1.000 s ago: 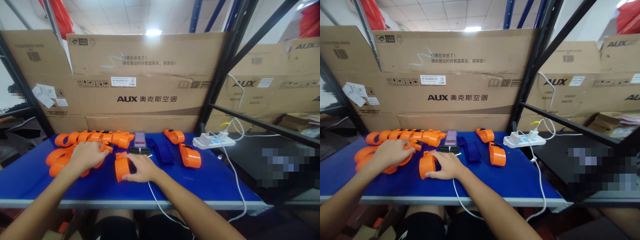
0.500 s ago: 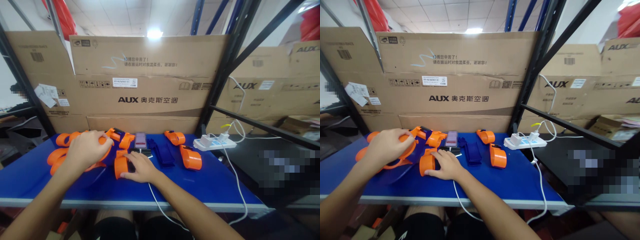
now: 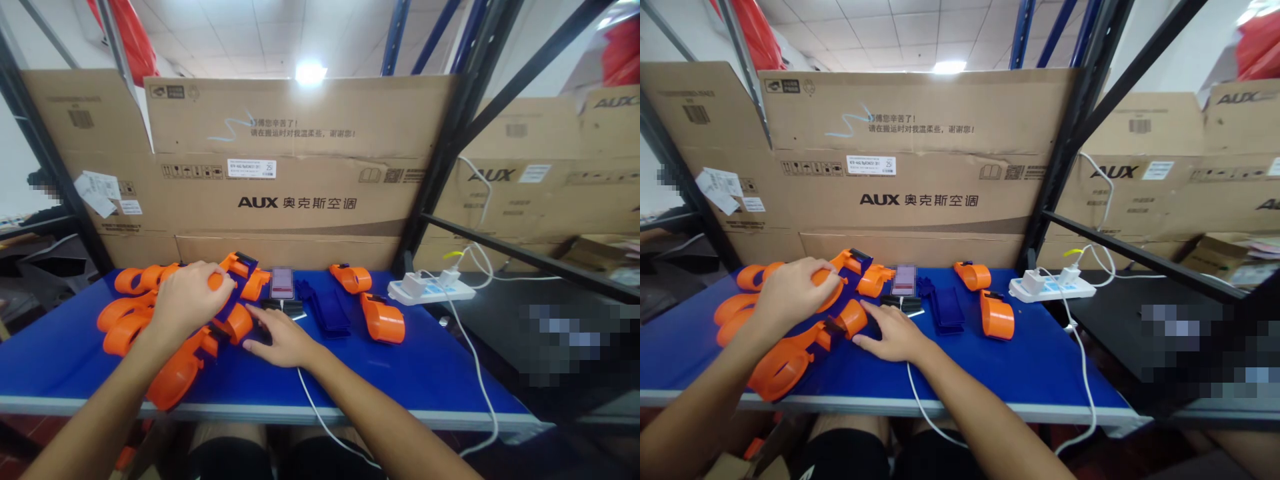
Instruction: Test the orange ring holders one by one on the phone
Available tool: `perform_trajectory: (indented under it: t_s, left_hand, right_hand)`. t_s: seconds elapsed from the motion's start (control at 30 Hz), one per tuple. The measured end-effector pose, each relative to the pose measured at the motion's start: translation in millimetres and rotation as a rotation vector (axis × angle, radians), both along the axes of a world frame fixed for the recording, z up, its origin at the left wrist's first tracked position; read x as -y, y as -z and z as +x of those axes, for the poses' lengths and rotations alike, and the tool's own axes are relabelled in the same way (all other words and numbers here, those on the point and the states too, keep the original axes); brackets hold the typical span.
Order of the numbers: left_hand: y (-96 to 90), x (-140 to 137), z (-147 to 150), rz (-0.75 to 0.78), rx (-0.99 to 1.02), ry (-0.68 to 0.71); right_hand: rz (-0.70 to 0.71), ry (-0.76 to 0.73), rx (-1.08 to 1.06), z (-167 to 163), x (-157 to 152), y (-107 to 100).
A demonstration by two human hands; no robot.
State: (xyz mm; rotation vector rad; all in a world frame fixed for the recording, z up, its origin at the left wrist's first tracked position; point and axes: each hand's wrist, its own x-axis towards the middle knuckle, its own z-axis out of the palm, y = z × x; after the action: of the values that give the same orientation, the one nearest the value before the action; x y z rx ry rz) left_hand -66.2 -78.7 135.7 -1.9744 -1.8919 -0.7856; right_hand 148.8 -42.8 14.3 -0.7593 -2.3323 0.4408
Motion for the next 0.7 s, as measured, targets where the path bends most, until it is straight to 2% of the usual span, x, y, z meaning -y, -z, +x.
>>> perform_trajectory:
  t_s: [0.1,0.2,0.3,0.37,0.43,0.57,0.7]
  left_hand:
    - [-2.7,5,3,0.053,0.060,0.015]
    - [-7.8,15,10,0.085,0.130,0.081]
    - [-5.3,24,23,0.080,0.194,0.193]
    - [4.0,28,34,0.063,0.221,0.284]
    - [17.8,29,44,0.014,0.240,0.388]
    - [42.5,27,56,-0.175,0.257,0.527]
    - [50.9,14,43,-0.303,0.212,0.608]
  right_hand:
    - [-0.017,0.024,-0.134,3,-5,-1]
    - [-0.088,0.053,-0.364,6,-12,-5]
    - [-0.199,-0.026,-0.595,9,-17,-10]
    - [-0.226,-0.078,-0.702,11,-17,-14]
    - [-0.207,-0.061,-0.767,14,-18,-18]
    - [-0.222,0.086,-0.868,18,-24,-20]
    - [-0.316,0.215,-1.017,22,-39,-14]
